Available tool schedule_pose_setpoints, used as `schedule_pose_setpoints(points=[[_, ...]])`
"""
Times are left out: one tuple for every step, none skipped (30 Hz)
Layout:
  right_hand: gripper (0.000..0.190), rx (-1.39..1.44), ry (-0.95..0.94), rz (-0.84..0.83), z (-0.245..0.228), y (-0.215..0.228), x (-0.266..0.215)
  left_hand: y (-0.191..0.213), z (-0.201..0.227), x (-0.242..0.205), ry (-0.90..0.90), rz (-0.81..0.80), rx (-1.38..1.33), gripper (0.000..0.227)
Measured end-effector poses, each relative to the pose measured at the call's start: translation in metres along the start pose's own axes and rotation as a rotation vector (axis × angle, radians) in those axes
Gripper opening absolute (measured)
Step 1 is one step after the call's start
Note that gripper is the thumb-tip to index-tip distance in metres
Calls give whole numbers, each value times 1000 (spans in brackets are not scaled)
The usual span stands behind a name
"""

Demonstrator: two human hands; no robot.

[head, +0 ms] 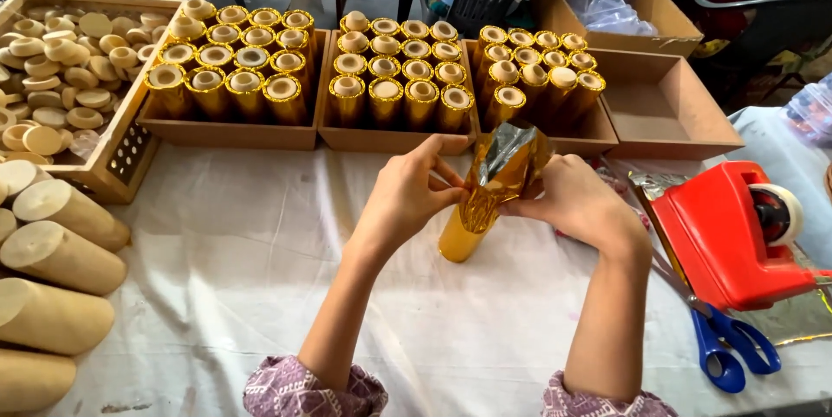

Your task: The person wipes a wooden cylinder with a cloth, picks up a piece of gold foil from a box, and wraps it around the cylinder. They then fold the foil over the ends of the cylinder and place the finished item into a wooden tray.

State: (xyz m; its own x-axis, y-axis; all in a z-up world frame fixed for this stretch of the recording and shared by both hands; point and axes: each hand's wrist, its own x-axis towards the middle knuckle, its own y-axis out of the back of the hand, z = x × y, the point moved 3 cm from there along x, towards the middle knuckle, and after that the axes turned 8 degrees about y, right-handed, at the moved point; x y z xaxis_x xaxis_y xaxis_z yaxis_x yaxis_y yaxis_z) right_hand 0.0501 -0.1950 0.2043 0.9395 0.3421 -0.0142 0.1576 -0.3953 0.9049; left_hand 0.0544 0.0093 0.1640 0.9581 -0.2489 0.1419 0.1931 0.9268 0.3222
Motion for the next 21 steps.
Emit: schedule_pose_setpoints(points=[[40,-2,28,33,-2,1,0,-1,1,0,-3,11,3,63],[42,-3,56,67,-4,2,0,-2,2,-1,-6,20,8,64],[42,-1,56,66,-7,1,1,-5,0,0,-4,20,8,64],[39,22,31,45,-8,0,2,-7,-1,1,-44,37,40,68],[37,45,6,23,-10,-1,3,-10,-1,1,-84,54,71,72],[37,45,5,21,-13,-1,3,-13,-3,2,-82,54,70,72],[34,79,-36,-14,-14,-2,2,-16,-3,2,-114,70,78,74],[31,113,-77,-48,-16,-4,2,-18,-4,3,-146,86,88,77],[31,114,-77,-50,-11,-4,2,-17,-4,2,-143,86,88,77],[32,115,-9,-48,-7,-4,2,-16,-4,3,-134,72,72,79],[34,116,58,-45,-4,-4,2,-15,-4,3,-125,57,56,80],[34,117,56,-46,3,0,-2,-8,-1,2,-124,56,55,80],[33,160,76,-20,10,4,-7,-2,1,1,-73,36,28,80],[33,203,95,5,16,9,-11,4,2,1,-22,15,0,81],[33,203,95,5,25,11,-13,9,2,1,-22,15,0,81],[29,281,62,58,35,14,-16,15,-1,1,25,35,-28,76],[25,358,28,110,45,17,-19,21,-3,0,71,55,-56,71],[25,357,30,109,36,19,-17,20,-3,0,71,57,-57,71],[25,322,-30,83,28,19,-15,19,-4,1,97,60,-47,69],[25,290,-92,56,20,19,-13,18,-5,0,125,60,-37,66],[25,292,-92,54,16,13,-8,11,-11,2,128,60,-36,66]])
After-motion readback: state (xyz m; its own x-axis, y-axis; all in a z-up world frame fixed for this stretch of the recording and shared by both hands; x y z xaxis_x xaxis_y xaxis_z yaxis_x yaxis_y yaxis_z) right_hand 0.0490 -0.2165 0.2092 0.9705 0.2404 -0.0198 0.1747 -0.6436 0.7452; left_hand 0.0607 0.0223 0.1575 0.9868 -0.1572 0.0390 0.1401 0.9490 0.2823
